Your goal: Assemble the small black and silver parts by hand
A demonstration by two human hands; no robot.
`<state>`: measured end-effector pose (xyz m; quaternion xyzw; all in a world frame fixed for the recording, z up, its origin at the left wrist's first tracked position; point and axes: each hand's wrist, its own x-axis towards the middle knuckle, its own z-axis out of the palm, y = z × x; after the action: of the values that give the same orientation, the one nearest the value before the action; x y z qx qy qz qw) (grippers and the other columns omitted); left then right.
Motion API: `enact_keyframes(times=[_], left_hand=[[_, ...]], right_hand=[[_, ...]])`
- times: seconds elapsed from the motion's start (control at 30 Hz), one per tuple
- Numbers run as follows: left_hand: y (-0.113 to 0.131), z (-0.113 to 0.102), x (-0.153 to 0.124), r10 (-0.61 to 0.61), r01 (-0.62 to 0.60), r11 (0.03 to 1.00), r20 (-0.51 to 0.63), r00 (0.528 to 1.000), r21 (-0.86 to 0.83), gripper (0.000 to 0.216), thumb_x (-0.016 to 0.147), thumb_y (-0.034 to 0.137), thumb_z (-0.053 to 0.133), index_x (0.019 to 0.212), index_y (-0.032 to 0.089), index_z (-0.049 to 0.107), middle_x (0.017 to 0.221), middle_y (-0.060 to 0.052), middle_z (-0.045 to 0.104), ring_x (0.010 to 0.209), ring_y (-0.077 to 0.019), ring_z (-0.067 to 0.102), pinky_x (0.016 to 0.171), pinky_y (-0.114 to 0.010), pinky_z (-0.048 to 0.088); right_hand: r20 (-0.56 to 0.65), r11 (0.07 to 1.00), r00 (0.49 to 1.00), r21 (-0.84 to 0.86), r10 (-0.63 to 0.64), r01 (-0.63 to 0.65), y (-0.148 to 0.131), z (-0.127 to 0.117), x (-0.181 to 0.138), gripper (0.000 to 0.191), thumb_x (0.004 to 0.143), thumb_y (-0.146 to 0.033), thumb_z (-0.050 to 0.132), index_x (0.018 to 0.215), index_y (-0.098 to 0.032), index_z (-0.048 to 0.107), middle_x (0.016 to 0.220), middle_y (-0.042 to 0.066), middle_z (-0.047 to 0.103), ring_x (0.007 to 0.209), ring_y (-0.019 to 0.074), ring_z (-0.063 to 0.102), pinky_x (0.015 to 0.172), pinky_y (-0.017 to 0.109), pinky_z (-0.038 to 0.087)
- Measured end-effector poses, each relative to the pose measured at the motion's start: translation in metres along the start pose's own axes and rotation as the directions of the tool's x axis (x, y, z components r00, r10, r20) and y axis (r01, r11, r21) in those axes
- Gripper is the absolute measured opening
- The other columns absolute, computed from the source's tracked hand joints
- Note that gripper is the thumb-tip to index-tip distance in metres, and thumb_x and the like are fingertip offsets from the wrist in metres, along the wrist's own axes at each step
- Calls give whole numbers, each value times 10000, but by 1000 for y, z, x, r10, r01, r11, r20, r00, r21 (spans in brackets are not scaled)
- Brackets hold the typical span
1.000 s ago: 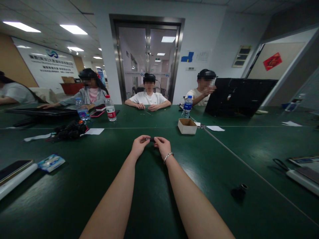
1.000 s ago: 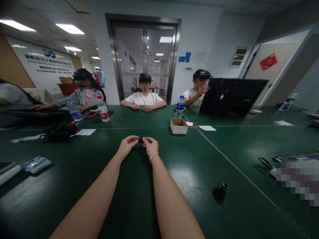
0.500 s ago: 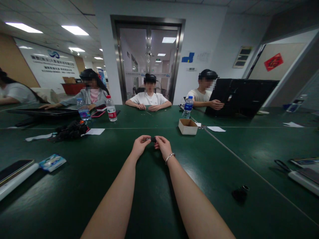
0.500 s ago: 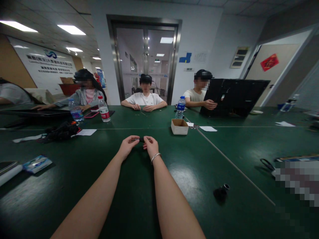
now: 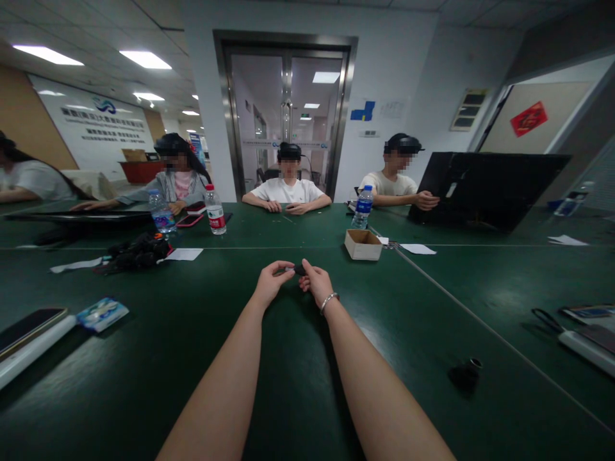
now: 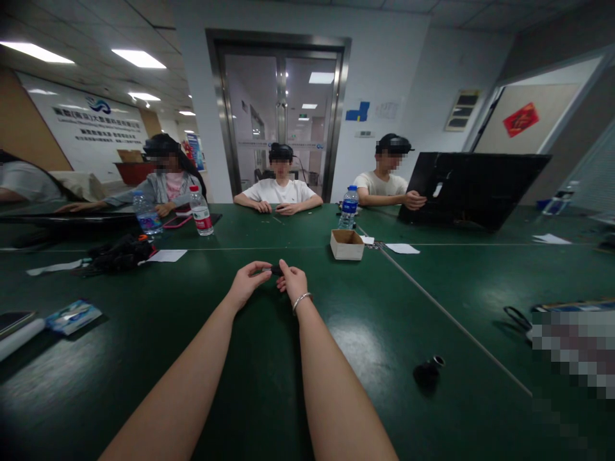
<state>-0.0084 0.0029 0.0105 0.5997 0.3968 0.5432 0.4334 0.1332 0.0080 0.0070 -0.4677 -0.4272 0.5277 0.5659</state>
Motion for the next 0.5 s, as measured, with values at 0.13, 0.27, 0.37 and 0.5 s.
enact_keyframes(times=[0.13, 0.27, 0.37, 0.5], left_hand=[[-7, -3, 2, -11, 11, 1000, -8, 1000, 28, 307, 655, 329, 686, 913, 166, 652, 970, -91, 649, 918, -205, 593, 854, -357, 455], [-5, -2, 1, -1, 0, 999, 12, 1000, 46, 304, 667, 334, 673, 919, 166, 649, 969, -85, 647, 935, -206, 586, 863, -358, 451], [3, 0, 0, 5, -5, 999, 10, 1000, 52, 318, 660, 321, 678, 928, 154, 637, 980, -86, 641, 948, -205, 583, 868, -356, 452], [13, 3, 2, 37, -39, 996, 28, 999, 82, 314, 678, 268, 657, 967, 150, 615, 987, -86, 631, 928, -191, 595, 867, -349, 462]], right_hand=[[56, 997, 998, 80, -7, 2, 2, -1, 0, 339, 673, -435, 671, 828, -150, 569, 510, -14, 587, 403, 88, 552, 368, 170, 432], [111, 994, 993, 107, -26, 14, 4, -4, 0, 307, 655, -337, 704, 874, -149, 597, 534, -18, 604, 425, 76, 555, 392, 160, 439], [111, 993, 994, 120, -8, -5, 4, -4, 0, 284, 667, -327, 699, 851, -135, 599, 521, -5, 610, 423, 72, 548, 394, 151, 432], [142, 987, 990, 155, 7, -29, 0, -3, -2, 259, 696, -349, 681, 800, -128, 595, 531, 22, 626, 440, 79, 558, 404, 154, 433]])
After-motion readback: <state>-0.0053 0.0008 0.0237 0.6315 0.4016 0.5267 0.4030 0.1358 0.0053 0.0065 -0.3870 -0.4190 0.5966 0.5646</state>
